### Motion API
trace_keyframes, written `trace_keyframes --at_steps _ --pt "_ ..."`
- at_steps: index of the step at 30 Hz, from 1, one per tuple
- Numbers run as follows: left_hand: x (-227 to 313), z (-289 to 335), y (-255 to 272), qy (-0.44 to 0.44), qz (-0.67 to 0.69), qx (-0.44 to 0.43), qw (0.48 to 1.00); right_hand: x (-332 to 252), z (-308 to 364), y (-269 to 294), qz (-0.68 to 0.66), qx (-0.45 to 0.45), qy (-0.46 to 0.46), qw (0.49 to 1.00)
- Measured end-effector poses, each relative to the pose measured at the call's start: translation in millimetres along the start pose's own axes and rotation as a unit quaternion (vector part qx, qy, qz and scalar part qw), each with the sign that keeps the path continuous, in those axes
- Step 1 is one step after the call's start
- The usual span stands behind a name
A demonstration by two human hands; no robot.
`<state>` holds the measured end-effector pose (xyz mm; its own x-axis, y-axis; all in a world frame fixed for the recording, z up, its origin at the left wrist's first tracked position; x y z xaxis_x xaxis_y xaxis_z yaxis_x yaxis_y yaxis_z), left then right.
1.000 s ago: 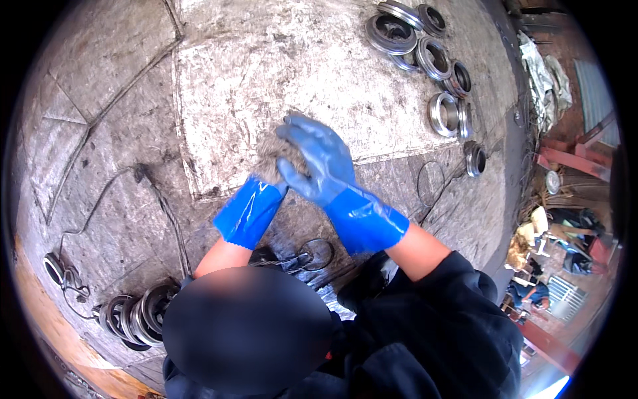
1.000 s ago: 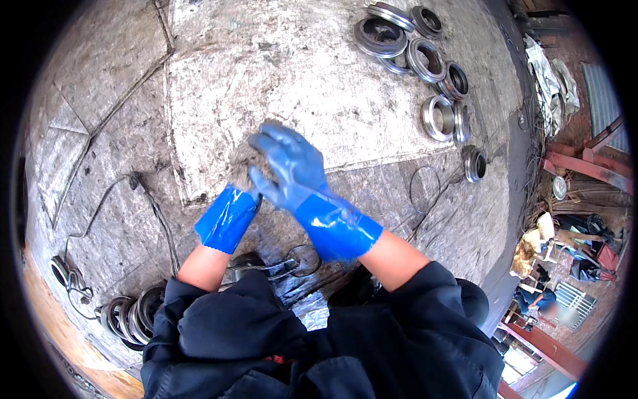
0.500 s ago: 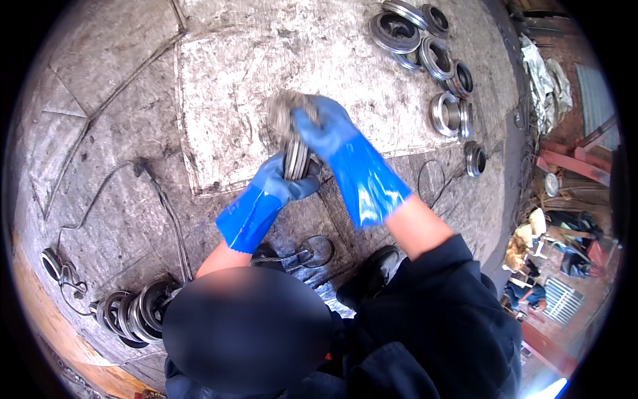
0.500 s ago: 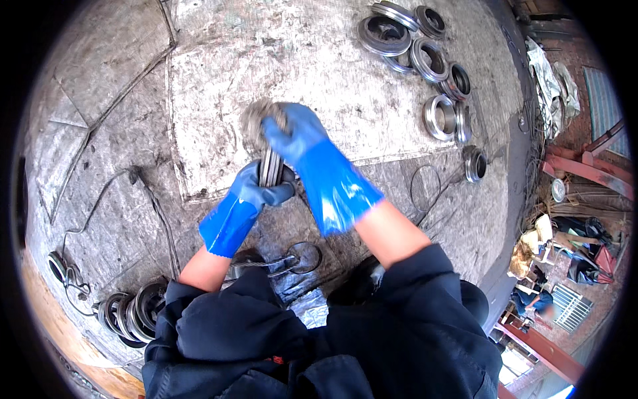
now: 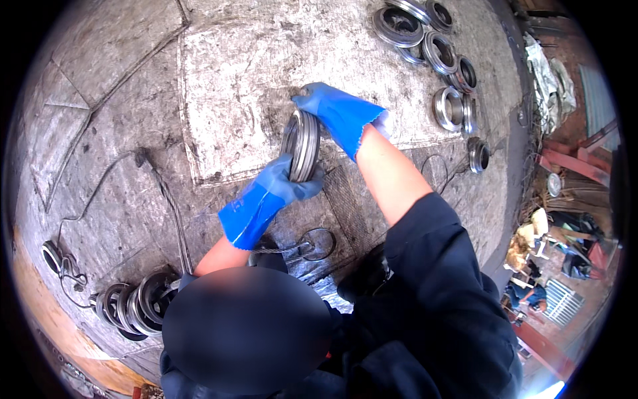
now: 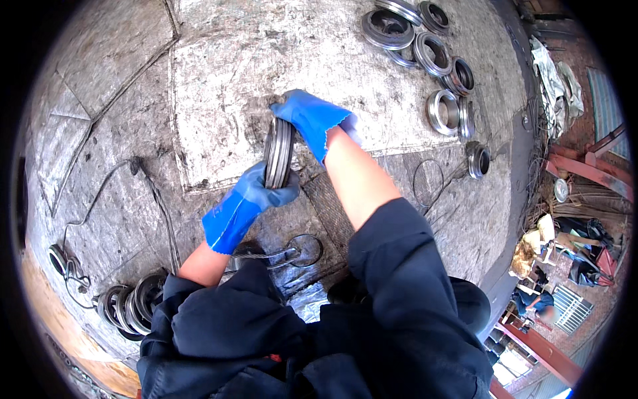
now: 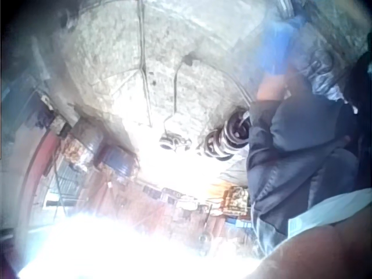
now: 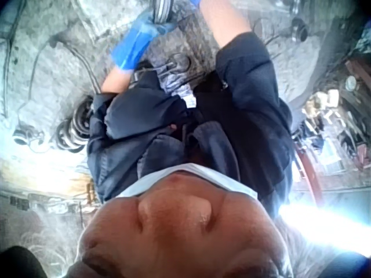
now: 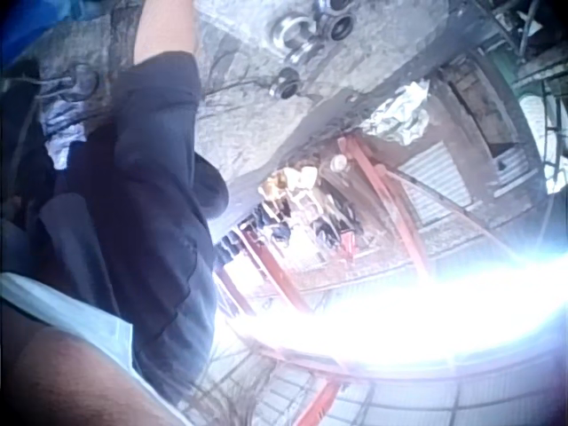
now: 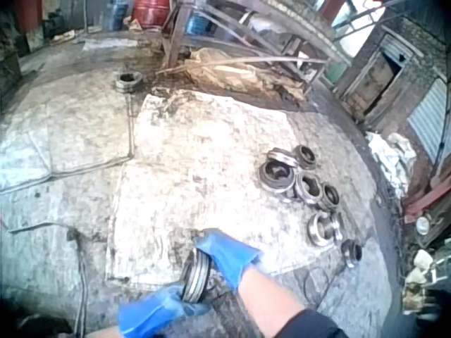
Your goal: The person cleans a stack of metal rings with a cloth and wipes the grime off each ring before placing them onto a metal rod one at a time.
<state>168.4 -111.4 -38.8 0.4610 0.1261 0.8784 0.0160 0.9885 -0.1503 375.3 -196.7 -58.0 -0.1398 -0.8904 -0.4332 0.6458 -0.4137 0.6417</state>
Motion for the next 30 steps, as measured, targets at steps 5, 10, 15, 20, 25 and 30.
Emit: trace_keyframes --at_steps 5,10,15,20,25,30 --pt "0 22 -2 0.056 0.18 0.009 0.982 7 31 -26 -0.05 0.052 0.0 0.997" --pt "26 19 5 0.187 0.33 0.02 0.925 -6 104 -3 -0.577 -0.027 -0.046 0.815" --pt "34 -20 -7 0.073 0.168 0.034 0.982 15 126 40 -0.534 0.178 0.056 0.825" --pt "10 -49 -8 -0.001 0.432 0.028 0.901 -18 162 36 -0.223 0.336 0.421 0.813" --pt "-10 -57 -8 0.292 0.622 0.095 0.721 -29 151 -2 -0.019 0.372 0.415 0.83" --pt "2 -14 4 0.019 0.11 0.043 0.993 -40 46 10 -0.032 0.1 0.079 0.991"
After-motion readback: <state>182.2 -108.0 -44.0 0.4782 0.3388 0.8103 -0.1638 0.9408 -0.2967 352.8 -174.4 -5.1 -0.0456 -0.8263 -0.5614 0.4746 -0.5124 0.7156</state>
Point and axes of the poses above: each hand's wrist, its own z-axis away from the middle knuckle, its own y-axis out of the back of the hand, x = y × z, the point moved 3 cm from there along -z, towards the middle knuckle, and after that the axes turned 11 degrees about x, right-handed, at the moved point
